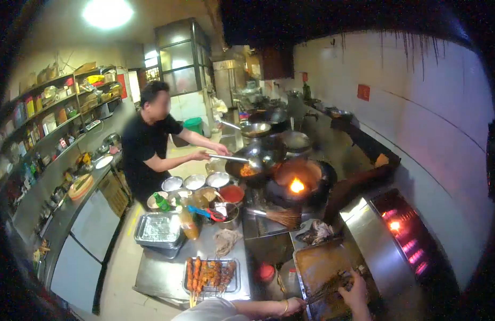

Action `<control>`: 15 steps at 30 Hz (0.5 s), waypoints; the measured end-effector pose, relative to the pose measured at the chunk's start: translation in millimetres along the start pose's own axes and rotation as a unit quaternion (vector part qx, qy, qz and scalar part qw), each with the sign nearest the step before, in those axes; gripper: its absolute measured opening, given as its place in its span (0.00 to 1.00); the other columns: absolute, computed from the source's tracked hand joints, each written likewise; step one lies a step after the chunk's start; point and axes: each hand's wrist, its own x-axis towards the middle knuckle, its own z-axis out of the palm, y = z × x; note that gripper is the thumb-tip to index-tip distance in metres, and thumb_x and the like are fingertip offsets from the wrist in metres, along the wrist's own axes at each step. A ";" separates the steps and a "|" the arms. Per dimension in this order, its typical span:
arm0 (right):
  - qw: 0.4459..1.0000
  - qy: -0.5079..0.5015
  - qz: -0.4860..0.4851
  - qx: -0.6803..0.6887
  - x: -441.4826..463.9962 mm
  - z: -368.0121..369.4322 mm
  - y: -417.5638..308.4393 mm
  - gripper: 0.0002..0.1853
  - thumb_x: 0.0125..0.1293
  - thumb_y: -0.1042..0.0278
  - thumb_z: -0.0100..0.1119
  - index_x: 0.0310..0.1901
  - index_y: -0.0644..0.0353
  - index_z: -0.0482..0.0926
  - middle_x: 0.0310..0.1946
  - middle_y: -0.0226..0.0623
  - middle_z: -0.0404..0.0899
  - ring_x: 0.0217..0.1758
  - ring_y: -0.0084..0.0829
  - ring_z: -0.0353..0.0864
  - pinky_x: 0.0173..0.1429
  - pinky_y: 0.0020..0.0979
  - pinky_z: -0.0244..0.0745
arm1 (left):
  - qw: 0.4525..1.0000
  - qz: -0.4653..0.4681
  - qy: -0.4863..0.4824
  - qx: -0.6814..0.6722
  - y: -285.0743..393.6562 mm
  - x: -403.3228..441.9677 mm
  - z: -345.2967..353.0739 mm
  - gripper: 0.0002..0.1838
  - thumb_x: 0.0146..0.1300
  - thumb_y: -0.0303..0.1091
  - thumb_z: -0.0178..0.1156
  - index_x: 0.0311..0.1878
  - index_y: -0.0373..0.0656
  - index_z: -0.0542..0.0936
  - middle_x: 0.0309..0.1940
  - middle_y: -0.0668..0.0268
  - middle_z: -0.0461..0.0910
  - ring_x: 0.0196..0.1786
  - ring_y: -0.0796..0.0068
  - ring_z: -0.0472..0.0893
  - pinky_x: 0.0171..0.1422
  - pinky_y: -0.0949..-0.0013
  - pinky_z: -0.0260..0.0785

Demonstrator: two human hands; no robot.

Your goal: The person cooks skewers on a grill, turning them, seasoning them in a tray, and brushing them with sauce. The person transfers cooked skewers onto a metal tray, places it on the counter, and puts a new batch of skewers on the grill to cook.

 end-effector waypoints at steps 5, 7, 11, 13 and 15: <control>0.989 0.121 -0.048 0.076 -3.0 45.3 26.4 0.32 0.46 0.70 0.61 0.56 0.57 0.64 0.45 0.43 0.71 0.48 0.39 0.71 0.56 0.38 0.65 | 0.999 0.005 0.027 0.036 36.3 -25.5 19.5 0.10 0.64 0.38 0.49 0.42 0.46 0.74 0.20 0.71 0.71 0.17 0.77 0.68 0.18 0.73 0.59; 0.997 0.061 -0.035 0.043 -6.0 41.2 21.9 0.37 0.51 0.60 0.61 0.62 0.51 0.55 0.56 0.43 0.61 0.58 0.41 0.63 0.61 0.41 0.61 | 0.999 0.017 0.030 0.041 44.7 -27.5 24.9 0.10 0.64 0.38 0.49 0.44 0.45 0.73 0.23 0.70 0.72 0.20 0.76 0.69 0.20 0.73 0.60; 0.992 -0.083 0.082 0.049 -9.3 3.8 -9.5 0.32 0.53 0.51 0.62 0.59 0.52 0.64 0.56 0.44 0.65 0.60 0.47 0.63 0.59 0.47 0.60 | 0.997 0.034 0.031 0.055 56.5 -30.3 35.3 0.11 0.65 0.37 0.48 0.46 0.43 0.73 0.27 0.68 0.73 0.25 0.75 0.71 0.25 0.73 0.62; 0.999 0.008 -0.021 -0.041 -12.1 -0.8 -16.7 0.26 0.54 0.53 0.60 0.52 0.54 0.71 0.50 0.45 0.71 0.54 0.49 0.67 0.55 0.50 0.62 | 0.997 0.037 0.028 0.068 63.4 -36.4 40.2 0.12 0.65 0.36 0.48 0.47 0.42 0.73 0.30 0.67 0.74 0.28 0.75 0.72 0.28 0.73 0.63; 0.929 0.201 -0.239 -0.198 -25.2 -7.3 -34.1 0.21 0.55 0.55 0.58 0.47 0.57 0.74 0.44 0.46 0.74 0.49 0.50 0.70 0.52 0.52 0.62 | 0.995 0.045 0.024 0.086 64.8 -41.2 39.9 0.13 0.65 0.35 0.48 0.49 0.41 0.72 0.32 0.66 0.74 0.30 0.75 0.73 0.31 0.73 0.65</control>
